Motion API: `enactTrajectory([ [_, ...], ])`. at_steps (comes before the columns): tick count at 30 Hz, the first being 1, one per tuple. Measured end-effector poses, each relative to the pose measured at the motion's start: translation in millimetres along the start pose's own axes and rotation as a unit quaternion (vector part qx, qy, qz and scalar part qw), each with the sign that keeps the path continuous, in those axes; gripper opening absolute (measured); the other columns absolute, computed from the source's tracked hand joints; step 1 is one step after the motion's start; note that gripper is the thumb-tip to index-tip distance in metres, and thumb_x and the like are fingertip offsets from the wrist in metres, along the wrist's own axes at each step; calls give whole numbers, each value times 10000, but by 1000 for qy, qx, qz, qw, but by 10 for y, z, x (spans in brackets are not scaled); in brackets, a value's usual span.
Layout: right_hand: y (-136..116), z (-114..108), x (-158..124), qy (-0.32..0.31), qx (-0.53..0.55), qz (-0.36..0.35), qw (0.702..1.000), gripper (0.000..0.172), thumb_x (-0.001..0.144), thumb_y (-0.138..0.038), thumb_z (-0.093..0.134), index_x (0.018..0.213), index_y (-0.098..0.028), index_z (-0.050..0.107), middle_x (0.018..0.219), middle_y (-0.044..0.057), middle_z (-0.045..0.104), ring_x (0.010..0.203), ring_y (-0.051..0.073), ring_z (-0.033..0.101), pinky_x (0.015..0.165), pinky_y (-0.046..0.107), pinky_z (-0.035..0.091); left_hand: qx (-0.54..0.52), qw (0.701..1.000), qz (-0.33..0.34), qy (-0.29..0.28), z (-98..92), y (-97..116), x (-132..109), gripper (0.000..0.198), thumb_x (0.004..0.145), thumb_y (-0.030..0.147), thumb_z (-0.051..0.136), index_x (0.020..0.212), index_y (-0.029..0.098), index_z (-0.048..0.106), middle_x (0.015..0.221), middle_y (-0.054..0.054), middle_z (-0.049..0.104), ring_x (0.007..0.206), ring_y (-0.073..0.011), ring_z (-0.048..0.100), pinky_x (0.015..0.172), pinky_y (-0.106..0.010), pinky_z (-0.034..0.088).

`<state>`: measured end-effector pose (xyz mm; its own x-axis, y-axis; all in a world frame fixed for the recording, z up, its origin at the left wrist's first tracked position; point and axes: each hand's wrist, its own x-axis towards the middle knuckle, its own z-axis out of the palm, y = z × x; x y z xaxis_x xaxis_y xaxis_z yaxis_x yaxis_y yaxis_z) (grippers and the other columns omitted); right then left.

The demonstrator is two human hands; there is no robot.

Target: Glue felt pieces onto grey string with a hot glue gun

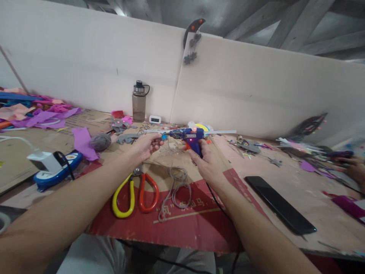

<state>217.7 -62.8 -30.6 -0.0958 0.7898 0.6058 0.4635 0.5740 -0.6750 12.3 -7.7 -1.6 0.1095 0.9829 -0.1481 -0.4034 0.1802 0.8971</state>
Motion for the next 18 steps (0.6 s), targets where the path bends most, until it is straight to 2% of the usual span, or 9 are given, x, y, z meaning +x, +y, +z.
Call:
enactTrajectory([
  [7,-65,2,-21,-9,-15,13,1000,364,855,-382,478,1180,-221,448,1102,89,580,991,235,556,881,421,436,-4,1000,-6,-8,-6,-3,-14,35,748,96,560,714,90,562,548,-25,567,438,-63,549,301,-100,296],
  [12,-94,-1,-20,-16,-25,8,1000,368,859,-372,467,1193,-220,441,1088,96,584,971,239,565,883,436,440,0,1000,-16,-6,6,4,-32,27,728,107,585,741,101,562,577,-20,576,414,-59,533,274,-106,231],
  [18,-89,9,-24,-10,-40,6,999,393,865,-373,457,1221,-207,431,1129,101,575,996,238,558,888,424,439,12,1000,-21,-5,32,12,-63,19,740,104,570,736,107,552,565,-14,564,391,-53,513,277,-104,223],
])
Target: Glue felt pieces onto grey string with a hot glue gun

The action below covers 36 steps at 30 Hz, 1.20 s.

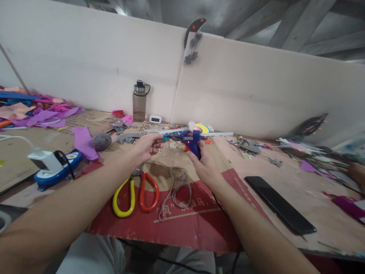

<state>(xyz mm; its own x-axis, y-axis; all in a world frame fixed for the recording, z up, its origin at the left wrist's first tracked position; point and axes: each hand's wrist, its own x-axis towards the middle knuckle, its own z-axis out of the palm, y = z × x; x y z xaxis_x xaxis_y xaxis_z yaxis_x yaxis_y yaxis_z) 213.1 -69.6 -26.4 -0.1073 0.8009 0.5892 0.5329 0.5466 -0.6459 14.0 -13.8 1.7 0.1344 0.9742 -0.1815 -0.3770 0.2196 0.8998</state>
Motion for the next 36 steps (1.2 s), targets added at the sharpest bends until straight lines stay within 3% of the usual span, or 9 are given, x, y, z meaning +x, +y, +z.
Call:
enactTrajectory([
  [13,-3,-3,-21,-1,-23,-25,999,425,861,-299,457,1274,-217,398,1146,112,567,1007,257,549,885,449,430,-1,1000,3,-4,-7,-11,2,59,701,103,598,693,120,541,548,-13,554,391,-49,492,284,-109,209],
  [25,-110,-27,-27,-9,-96,-31,995,304,852,-288,450,1134,-178,482,953,108,608,870,250,568,761,401,448,4,1000,16,1,-23,-22,1,63,680,117,601,718,122,552,575,1,550,406,-53,517,276,-104,205],
  [36,-111,-21,-39,-12,-114,-35,993,276,853,-299,438,1096,-178,488,940,110,594,854,250,556,745,406,445,-3,1000,13,12,4,1,-25,63,686,109,618,740,111,586,572,-18,575,398,-50,508,275,-104,191],
])
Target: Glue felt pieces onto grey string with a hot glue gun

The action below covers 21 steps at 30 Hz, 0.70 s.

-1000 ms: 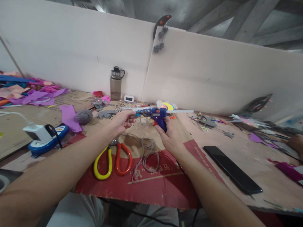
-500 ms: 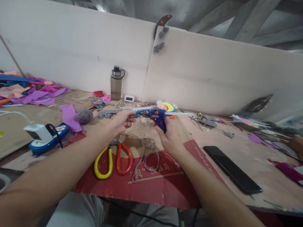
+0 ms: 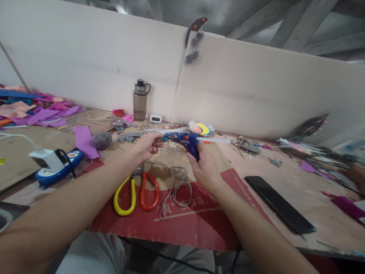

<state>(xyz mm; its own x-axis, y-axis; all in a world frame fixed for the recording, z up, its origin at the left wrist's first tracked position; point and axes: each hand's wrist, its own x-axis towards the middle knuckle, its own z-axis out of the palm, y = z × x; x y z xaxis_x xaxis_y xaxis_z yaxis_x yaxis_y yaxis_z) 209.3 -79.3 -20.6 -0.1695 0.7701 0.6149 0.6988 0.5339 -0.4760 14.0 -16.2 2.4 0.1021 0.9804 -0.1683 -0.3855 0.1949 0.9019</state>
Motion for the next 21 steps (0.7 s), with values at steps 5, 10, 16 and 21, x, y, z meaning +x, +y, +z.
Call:
enactTrajectory([
  [5,-5,-2,3,8,-10,0,1000,277,851,-301,440,1096,-182,490,923,112,598,836,258,564,734,413,452,-5,1000,-5,-4,-24,-14,33,61,683,124,625,722,118,578,563,-14,570,395,-52,507,275,-107,191],
  [10,5,3,-11,11,-42,-21,999,349,855,-305,438,1181,-185,477,1013,132,603,930,288,565,783,444,451,3,1000,1,-6,-16,-11,18,54,694,119,607,742,115,583,549,1,553,393,-46,505,279,-102,198],
  [16,9,21,-27,7,-84,-62,994,372,864,-277,415,1224,-212,483,1083,127,598,1001,298,545,823,459,443,27,999,17,9,-18,-39,26,75,670,129,653,722,106,604,568,-14,572,394,-44,503,290,-111,203],
  [21,-29,-9,-29,-35,-89,-93,991,433,855,-227,417,1285,-276,435,1067,91,604,986,276,549,817,430,449,47,998,26,12,-19,-50,38,76,659,131,665,698,105,605,577,-16,576,395,-42,505,293,-111,185],
])
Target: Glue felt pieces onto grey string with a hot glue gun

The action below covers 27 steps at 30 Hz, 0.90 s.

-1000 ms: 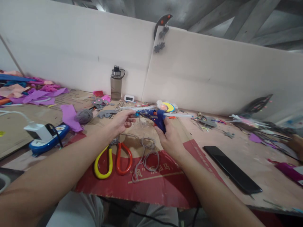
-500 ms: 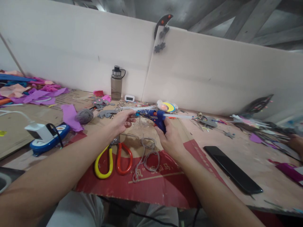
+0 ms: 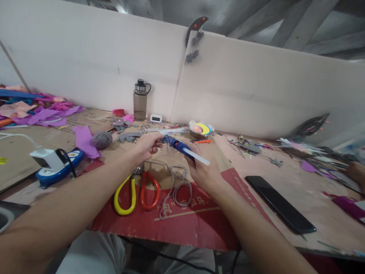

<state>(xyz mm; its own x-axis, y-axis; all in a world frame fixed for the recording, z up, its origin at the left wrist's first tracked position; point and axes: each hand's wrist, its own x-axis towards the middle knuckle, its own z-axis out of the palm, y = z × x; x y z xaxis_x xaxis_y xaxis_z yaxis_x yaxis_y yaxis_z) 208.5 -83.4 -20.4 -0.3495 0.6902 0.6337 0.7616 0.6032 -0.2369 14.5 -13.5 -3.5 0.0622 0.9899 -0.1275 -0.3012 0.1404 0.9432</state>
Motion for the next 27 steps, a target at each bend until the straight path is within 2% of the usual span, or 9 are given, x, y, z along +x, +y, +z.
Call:
enactTrajectory([
  [6,39,-34,12,51,79,62,994,344,849,-294,468,1181,-208,501,1048,109,606,967,277,552,830,446,438,-27,999,-24,2,-3,41,-10,23,703,126,606,712,112,589,527,6,538,390,-45,502,283,-105,199],
  [11,79,-35,46,84,183,116,973,321,829,-303,495,1138,-218,495,969,74,600,883,231,555,819,414,437,-36,999,-35,-8,-16,40,-8,29,700,117,606,711,119,579,573,-11,579,399,-40,503,286,-102,206],
  [14,96,-27,67,102,273,149,945,311,811,-291,508,1116,-235,478,1017,55,590,874,198,551,795,376,441,-30,999,-32,-9,-13,34,-8,30,707,120,606,719,116,579,600,-21,591,406,-37,500,288,-100,199],
  [17,143,-14,75,103,349,194,911,253,795,-289,525,1039,-244,480,941,25,594,722,147,529,634,299,433,-23,999,-23,-7,-8,22,2,45,708,114,606,689,113,565,566,-8,556,401,-33,482,290,-99,197],
  [21,233,18,89,121,438,234,860,251,751,-281,570,977,-242,469,838,-8,587,557,90,424,475,228,333,-7,1000,-3,-18,-3,-4,28,47,711,121,599,687,109,561,596,-8,547,406,-27,461,289,-97,189],
  [24,283,44,110,135,484,265,823,307,701,-270,606,965,-237,454,785,-24,585,523,77,389,432,206,289,8,999,9,-29,-1,-19,44,48,708,121,596,682,105,558,632,-15,556,402,-21,442,290,-97,181],
  [27,312,57,126,138,497,293,805,346,668,-260,623,968,-231,454,766,-29,584,511,69,378,418,193,280,21,999,19,-35,-3,-23,50,66,707,116,594,659,100,552,624,-14,548,394,-16,423,291,-99,173],
])
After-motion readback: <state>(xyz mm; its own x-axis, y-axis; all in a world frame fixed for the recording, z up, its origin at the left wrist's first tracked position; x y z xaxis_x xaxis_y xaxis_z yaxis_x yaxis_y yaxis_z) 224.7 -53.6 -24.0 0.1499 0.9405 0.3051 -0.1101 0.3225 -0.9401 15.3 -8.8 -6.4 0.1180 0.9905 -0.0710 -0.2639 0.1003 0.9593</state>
